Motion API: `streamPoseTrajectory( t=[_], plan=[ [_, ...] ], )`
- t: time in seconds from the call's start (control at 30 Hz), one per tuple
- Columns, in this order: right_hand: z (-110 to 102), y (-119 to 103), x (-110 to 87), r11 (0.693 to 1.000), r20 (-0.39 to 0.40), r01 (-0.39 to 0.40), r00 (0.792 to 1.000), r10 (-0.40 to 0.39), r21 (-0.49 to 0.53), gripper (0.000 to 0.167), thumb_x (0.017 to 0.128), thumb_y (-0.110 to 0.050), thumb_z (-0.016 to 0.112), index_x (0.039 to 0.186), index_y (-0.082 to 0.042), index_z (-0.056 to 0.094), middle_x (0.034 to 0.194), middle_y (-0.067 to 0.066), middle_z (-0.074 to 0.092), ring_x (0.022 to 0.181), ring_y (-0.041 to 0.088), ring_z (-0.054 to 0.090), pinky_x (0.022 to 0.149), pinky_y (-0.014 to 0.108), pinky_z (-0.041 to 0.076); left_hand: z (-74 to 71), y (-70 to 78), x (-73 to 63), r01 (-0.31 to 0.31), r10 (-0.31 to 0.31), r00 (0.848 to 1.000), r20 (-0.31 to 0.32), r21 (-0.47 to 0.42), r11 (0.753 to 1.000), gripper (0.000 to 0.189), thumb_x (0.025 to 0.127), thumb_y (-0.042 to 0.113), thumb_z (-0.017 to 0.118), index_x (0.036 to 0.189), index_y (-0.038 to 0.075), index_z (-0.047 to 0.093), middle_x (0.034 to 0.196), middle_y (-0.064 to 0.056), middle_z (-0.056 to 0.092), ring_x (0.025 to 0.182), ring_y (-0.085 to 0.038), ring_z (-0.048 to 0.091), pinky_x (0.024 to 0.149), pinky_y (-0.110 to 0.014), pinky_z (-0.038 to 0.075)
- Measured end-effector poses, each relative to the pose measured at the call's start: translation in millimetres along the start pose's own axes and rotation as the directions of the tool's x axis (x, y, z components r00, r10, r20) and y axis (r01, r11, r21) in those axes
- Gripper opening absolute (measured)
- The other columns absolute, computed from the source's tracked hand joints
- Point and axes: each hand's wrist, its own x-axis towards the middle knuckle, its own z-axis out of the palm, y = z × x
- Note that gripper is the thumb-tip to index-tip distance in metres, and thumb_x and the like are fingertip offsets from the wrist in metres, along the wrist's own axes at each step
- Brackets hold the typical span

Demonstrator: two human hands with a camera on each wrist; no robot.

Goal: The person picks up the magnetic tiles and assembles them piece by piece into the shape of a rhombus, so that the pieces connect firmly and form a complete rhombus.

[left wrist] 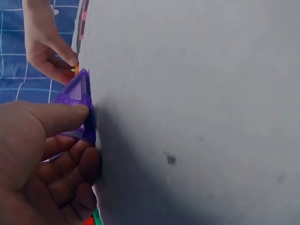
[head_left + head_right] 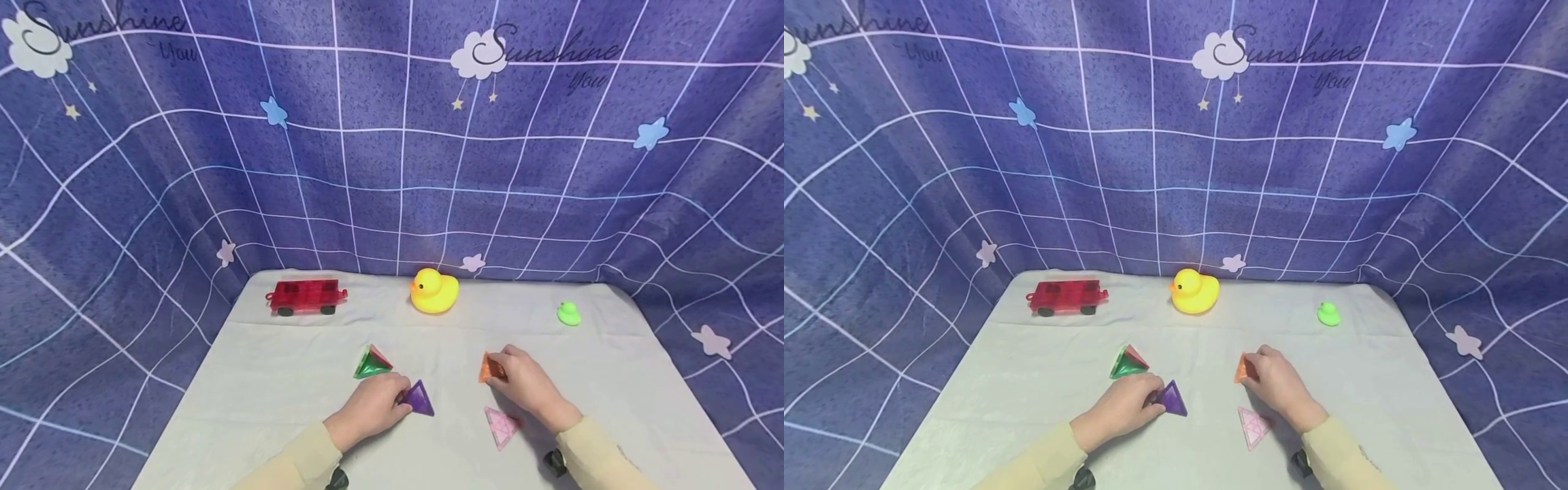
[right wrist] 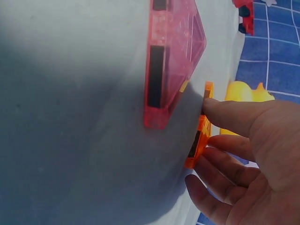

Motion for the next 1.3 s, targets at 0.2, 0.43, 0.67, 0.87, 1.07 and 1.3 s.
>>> streamPoseTrajectory(
  t=[0.2,0.43,0.67,0.87,1.07,1.3],
  plan=[
    [0.1,-3.8,1.0,1.0,0.01,-0.009,1.0,0.009,-0.006,0.029,0.081,-0.014,0.09,0.102,-0.002,0.074,0.08,0.0,0.052,0.068,0.011,0.044,0.061,0.03,0.042,-0.3,0.9,1.5,0.025,-0.025,0.999,-0.028,0.003,1.0,0.03,0.085,0.027,0.085,0.077,0.022,0.057,0.069,0.014,0.044,0.062,-0.004,0.044,0.056,-0.026,0.035],
    [1.0,-5.0,1.3,1.0,0.013,-0.009,1.0,0.009,-0.016,0.031,0.08,-0.014,0.091,0.103,-0.002,0.074,0.081,0.0,0.052,0.069,0.011,0.044,0.061,0.03,0.042,0.0,1.2,5.9,0.046,-0.046,0.999,-0.016,-0.008,0.999,0.033,0.086,0.027,0.084,0.074,0.022,0.054,0.066,0.013,0.044,0.06,-0.004,0.043,0.054,-0.027,0.034],
    [2.5,-8.3,2.0,1.0,0.017,0.002,1.0,-0.002,-0.009,0.033,0.079,-0.014,0.092,0.105,-0.002,0.074,0.081,-0.001,0.052,0.07,0.011,0.044,0.062,0.03,0.043,1.3,0.8,9.0,0.045,-0.043,0.998,-0.046,0.026,0.999,0.037,0.086,0.028,0.084,0.071,0.021,0.051,0.062,0.013,0.042,0.058,-0.005,0.043,0.053,-0.027,0.034],
    [5.4,-12.7,3.9,1.0,0.016,0.023,1.0,-0.023,-0.015,0.036,0.078,-0.014,0.092,0.106,-0.002,0.074,0.082,-0.002,0.051,0.07,0.011,0.044,0.062,0.03,0.043,1.1,0.9,11.5,0.039,-0.034,0.997,-0.073,0.061,0.997,0.038,0.085,0.027,0.084,0.071,0.021,0.048,0.061,0.013,0.042,0.057,-0.006,0.043,0.051,-0.028,0.034],
    [8.2,-18.7,5.3,1.0,0.021,0.018,1.0,-0.017,-0.01,0.038,0.077,-0.014,0.093,0.108,-0.001,0.074,0.083,-0.001,0.053,0.071,0.011,0.046,0.063,0.031,0.044,1.9,0.6,13.6,0.036,-0.026,0.994,-0.11,0.086,0.996,0.034,0.084,0.026,0.083,0.071,0.02,0.052,0.06,0.014,0.041,0.054,-0.006,0.042,0.048,-0.028,0.033],
    [10.3,-26.6,6.5,1.0,0.026,0.02,0.999,-0.02,-0.001,0.038,0.077,-0.013,0.093,0.108,-0.001,0.074,0.083,-0.001,0.053,0.071,0.012,0.046,0.063,0.031,0.044,4.1,-0.2,15.9,0.054,-0.045,0.993,-0.109,0.09,0.994,0.028,0.084,0.026,0.081,0.073,0.02,0.057,0.06,0.014,0.043,0.053,-0.006,0.043,0.048,-0.029,0.033]
  ],
)
